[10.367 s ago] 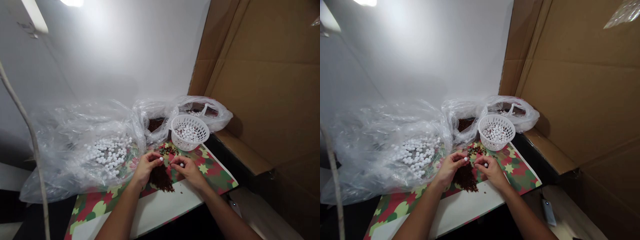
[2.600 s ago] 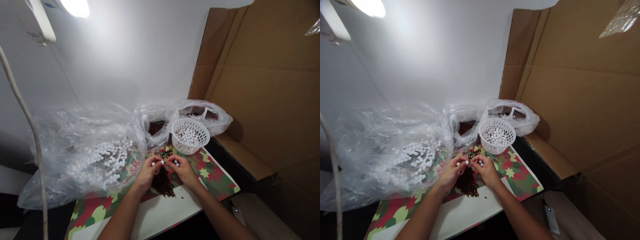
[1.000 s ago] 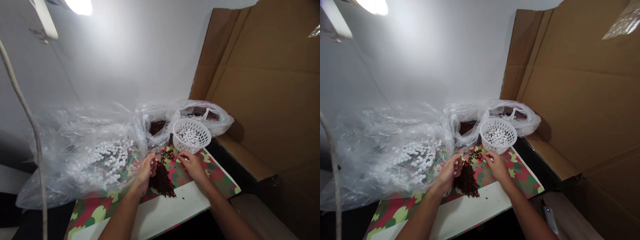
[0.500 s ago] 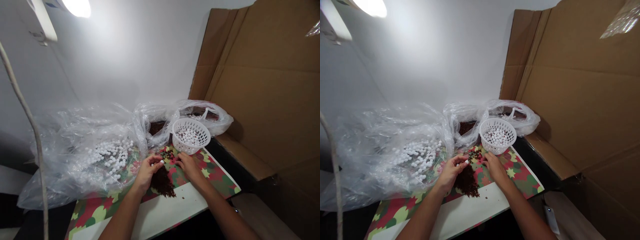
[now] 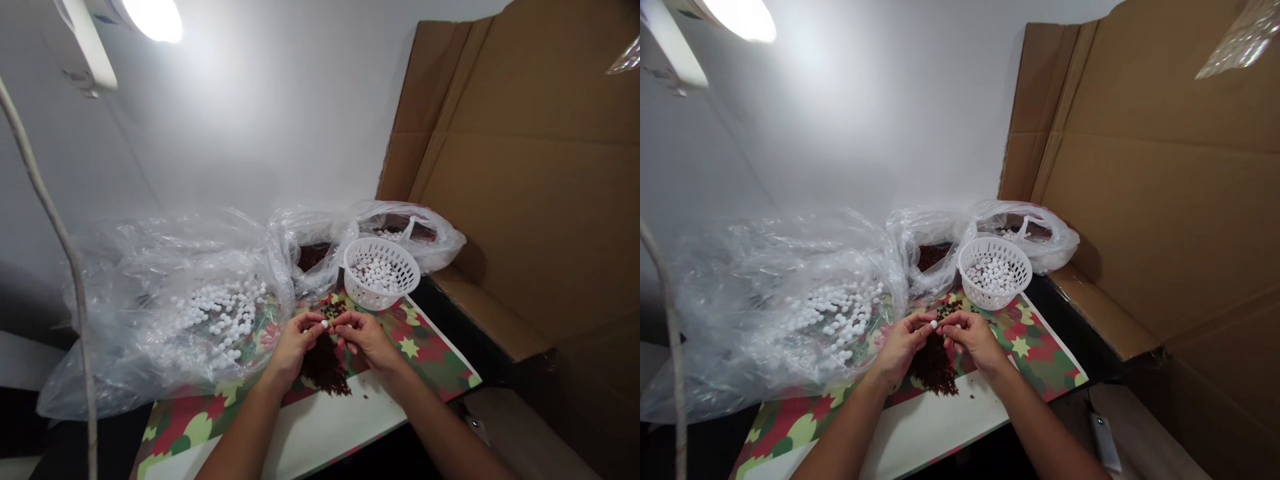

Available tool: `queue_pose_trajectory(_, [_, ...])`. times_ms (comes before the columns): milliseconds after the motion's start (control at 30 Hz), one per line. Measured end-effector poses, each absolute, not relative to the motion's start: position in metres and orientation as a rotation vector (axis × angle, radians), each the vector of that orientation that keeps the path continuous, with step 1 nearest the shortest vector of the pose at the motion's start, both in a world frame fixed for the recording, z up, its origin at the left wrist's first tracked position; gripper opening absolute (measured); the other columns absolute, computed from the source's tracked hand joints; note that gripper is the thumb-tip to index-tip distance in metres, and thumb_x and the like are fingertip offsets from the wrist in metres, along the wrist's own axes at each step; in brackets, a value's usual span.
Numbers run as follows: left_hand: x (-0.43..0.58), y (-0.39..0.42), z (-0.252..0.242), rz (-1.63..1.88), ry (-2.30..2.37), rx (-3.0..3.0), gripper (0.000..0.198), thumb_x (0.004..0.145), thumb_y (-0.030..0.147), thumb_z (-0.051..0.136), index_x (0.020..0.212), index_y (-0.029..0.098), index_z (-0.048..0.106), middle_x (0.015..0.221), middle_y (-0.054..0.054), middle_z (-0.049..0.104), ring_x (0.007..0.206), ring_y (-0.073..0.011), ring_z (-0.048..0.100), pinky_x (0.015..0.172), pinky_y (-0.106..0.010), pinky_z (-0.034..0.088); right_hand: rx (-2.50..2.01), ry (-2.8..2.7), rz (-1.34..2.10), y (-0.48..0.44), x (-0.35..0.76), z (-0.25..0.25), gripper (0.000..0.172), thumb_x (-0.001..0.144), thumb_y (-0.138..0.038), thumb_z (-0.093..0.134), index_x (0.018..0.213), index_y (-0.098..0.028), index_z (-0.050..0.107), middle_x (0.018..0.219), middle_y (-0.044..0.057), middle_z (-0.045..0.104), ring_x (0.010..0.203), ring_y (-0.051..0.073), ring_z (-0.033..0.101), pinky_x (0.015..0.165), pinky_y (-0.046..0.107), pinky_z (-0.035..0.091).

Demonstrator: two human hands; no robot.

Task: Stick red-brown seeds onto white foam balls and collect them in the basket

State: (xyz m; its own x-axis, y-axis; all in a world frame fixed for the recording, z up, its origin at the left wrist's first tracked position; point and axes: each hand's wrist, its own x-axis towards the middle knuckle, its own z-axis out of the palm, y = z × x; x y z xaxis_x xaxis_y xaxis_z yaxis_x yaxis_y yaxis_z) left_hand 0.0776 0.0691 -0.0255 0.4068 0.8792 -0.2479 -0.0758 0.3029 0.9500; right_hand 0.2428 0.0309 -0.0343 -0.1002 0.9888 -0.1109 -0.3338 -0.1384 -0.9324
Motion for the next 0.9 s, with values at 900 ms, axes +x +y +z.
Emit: queue_pose_trajectory(900, [0.077,0.068,-0.024,0.902,1.149,1.435,0.023,0.069,0.032,0.071,0.084,0.015,0.073,0.081,-0.006,0.070,0.076,-0.0166,0.060,0.072,-0.026,0.043,-1.203,-1.110,1.235,0.029,0.228,-0.042,0.035,0.075,-0.045,0.064,0.085,-0.012,0.057,0.063,0.000,0.054,0.050,0.005,0.043,0.046,0.017,0.030])
